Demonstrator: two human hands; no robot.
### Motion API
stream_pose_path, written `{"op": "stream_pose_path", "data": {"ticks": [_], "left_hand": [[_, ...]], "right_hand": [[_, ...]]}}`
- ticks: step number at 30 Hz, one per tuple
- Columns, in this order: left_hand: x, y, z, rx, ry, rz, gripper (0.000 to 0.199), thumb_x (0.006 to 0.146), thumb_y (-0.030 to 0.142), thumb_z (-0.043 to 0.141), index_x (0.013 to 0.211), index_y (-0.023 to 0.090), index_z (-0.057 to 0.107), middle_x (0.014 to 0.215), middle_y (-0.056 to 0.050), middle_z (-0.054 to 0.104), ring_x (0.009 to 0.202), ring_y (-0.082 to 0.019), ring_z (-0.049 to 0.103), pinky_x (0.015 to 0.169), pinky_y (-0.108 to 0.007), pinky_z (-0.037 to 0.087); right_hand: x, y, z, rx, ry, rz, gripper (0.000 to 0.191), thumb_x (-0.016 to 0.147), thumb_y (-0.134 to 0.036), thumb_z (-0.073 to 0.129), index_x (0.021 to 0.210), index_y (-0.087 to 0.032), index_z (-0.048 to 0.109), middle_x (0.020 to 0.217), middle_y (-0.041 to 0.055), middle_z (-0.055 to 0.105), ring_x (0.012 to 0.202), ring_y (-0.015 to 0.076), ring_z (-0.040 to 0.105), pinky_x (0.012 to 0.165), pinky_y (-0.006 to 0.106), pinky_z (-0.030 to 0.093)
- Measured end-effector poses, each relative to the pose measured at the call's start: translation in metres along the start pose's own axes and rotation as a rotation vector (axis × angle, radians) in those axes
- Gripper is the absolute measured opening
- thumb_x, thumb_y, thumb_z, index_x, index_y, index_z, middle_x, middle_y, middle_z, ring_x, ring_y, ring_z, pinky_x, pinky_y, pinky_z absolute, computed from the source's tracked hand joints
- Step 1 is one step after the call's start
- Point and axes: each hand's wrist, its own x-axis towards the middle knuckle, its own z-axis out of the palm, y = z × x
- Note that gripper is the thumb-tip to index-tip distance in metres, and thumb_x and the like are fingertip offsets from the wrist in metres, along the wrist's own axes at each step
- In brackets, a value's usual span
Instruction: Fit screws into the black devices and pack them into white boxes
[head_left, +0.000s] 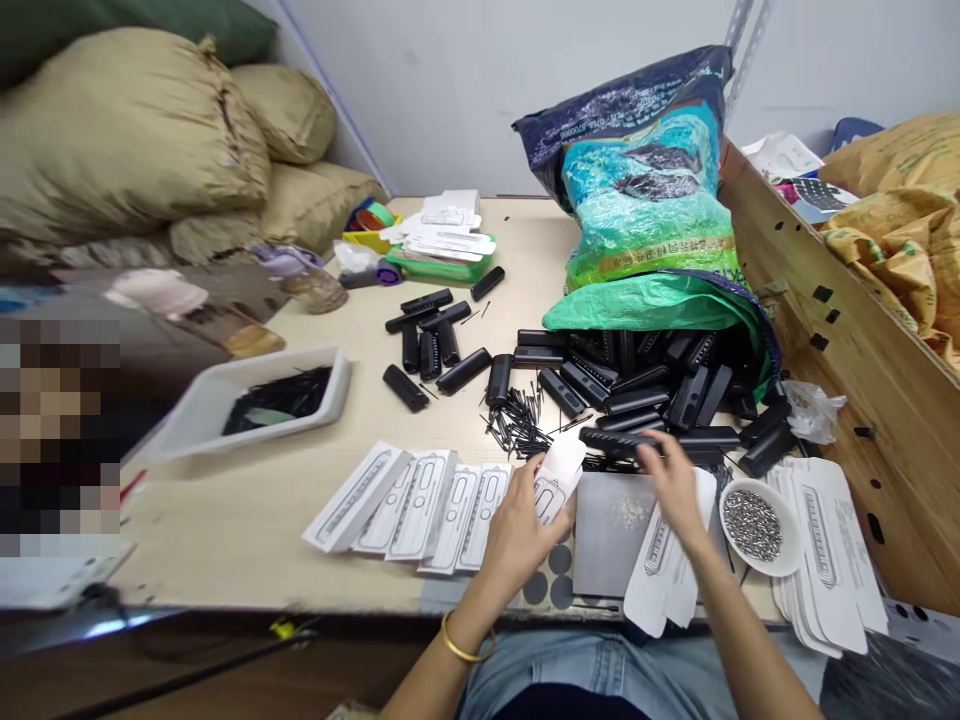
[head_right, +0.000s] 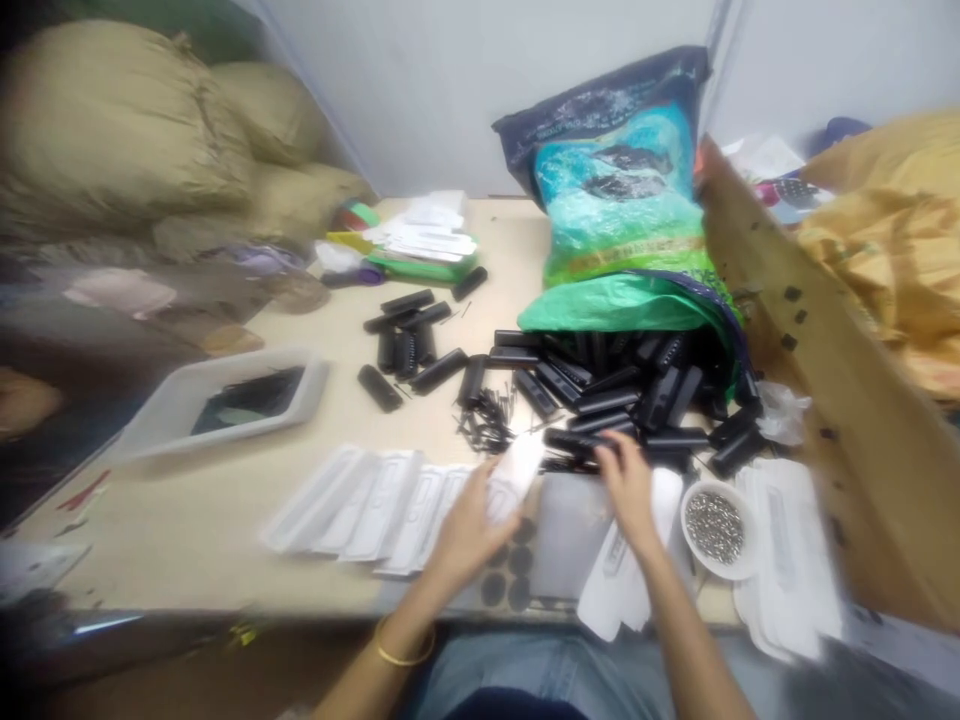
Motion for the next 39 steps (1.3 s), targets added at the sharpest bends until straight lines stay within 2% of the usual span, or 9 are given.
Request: {"op": "stream_pose_path", "data": {"ticks": [3,5,9,17,21,25,29,34,39], "left_hand": [[0.003,0.005,0.008,0.066,-0.068,0.115,0.065,0.071,0.021,0.056,0.133,0.018,0.039,0.121,-0.012,0.055,0.107,-0.029,0.055,0.087,-0.045,0.048],[0.006,0.013,0.015,0.045,-0.158,0.29,0.066,0.069,0.018,0.057,0.133,0.021,0.041,0.119,-0.01,0.056,0.107,-0.028,0.054,0.092,-0.044,0.046],[0.008,0.021,0.018,-0.086,-0.144,0.329,0.069,0.068,0.015,0.058,0.134,0.022,0.041,0.126,-0.009,0.055,0.114,-0.026,0.053,0.099,-0.042,0.043],[0.006,0.031,0.007,-0.317,0.027,0.207,0.069,0.072,0.018,0.06,0.137,0.021,0.038,0.139,-0.009,0.046,0.13,-0.025,0.042,0.11,-0.039,0.032],[0.005,0.05,0.024,-0.402,0.043,0.231,0.071,0.075,0.022,0.061,0.14,0.02,0.033,0.142,-0.009,0.043,0.133,-0.025,0.038,0.113,-0.04,0.029],[0.007,0.06,0.044,-0.42,-0.046,0.202,0.073,0.076,0.023,0.062,0.141,0.019,0.03,0.143,-0.011,0.04,0.133,-0.025,0.037,0.112,-0.041,0.029],[0.008,0.066,0.057,-0.434,-0.115,0.193,0.074,0.074,0.021,0.062,0.141,0.021,0.03,0.143,-0.01,0.04,0.132,-0.025,0.037,0.11,-0.044,0.03],[0.006,0.067,0.06,-0.483,-0.092,0.186,0.076,0.073,0.018,0.061,0.141,0.022,0.028,0.145,-0.011,0.036,0.133,-0.026,0.035,0.111,-0.045,0.027],[0.0,0.059,0.06,-0.482,-0.109,0.188,0.077,0.073,0.019,0.062,0.14,0.022,0.024,0.146,-0.012,0.034,0.133,-0.024,0.035,0.111,-0.042,0.029]], "right_hand": [[0.005,-0.023,-0.043,0.135,-0.009,0.105,0.04,0.088,-0.046,0.047,0.114,-0.018,0.059,0.065,0.0002,0.061,0.055,0.0153,0.056,0.056,0.029,0.046],[0.003,-0.042,-0.049,0.011,-0.292,0.084,0.035,0.081,-0.044,0.059,0.106,-0.02,0.065,0.061,-0.0017,0.06,0.051,0.0141,0.054,0.052,0.026,0.043],[0.006,-0.051,-0.018,-0.164,-0.365,-0.068,0.025,0.086,-0.041,0.052,0.096,-0.024,0.068,0.081,0.002,0.065,0.055,0.0133,0.056,0.054,0.027,0.043],[0.022,0.01,0.015,-1.174,-0.329,-0.301,0.023,0.083,-0.005,0.046,0.076,-0.013,0.066,0.084,0.0164,0.067,0.089,0.0276,0.058,0.077,0.038,0.039],[0.033,0.006,-0.009,-1.034,-0.335,-0.214,0.02,0.084,-0.011,0.048,0.073,-0.016,0.064,0.081,0.0105,0.067,0.083,0.023,0.059,0.072,0.033,0.039],[0.023,-0.024,-0.052,-0.364,-0.134,-0.075,0.011,0.084,-0.029,0.055,0.087,-0.021,0.063,0.073,0.0024,0.064,0.066,0.0171,0.057,0.066,0.031,0.043],[-0.007,-0.062,-0.066,0.293,0.065,-0.079,0.055,0.081,-0.033,0.062,0.131,-0.029,0.039,0.076,-0.0017,0.063,0.066,0.0159,0.06,0.069,0.033,0.049],[-0.028,-0.068,-0.043,-0.083,-0.15,-0.329,0.017,0.087,-0.028,0.054,0.098,-0.027,0.067,0.084,0.0034,0.066,0.08,0.019,0.058,0.074,0.035,0.048],[-0.038,-0.055,-0.037,-0.228,-0.245,-0.465,0.026,0.091,-0.022,0.048,0.11,-0.029,0.064,0.085,0.0034,0.066,0.081,0.0194,0.053,0.073,0.035,0.046]]}}
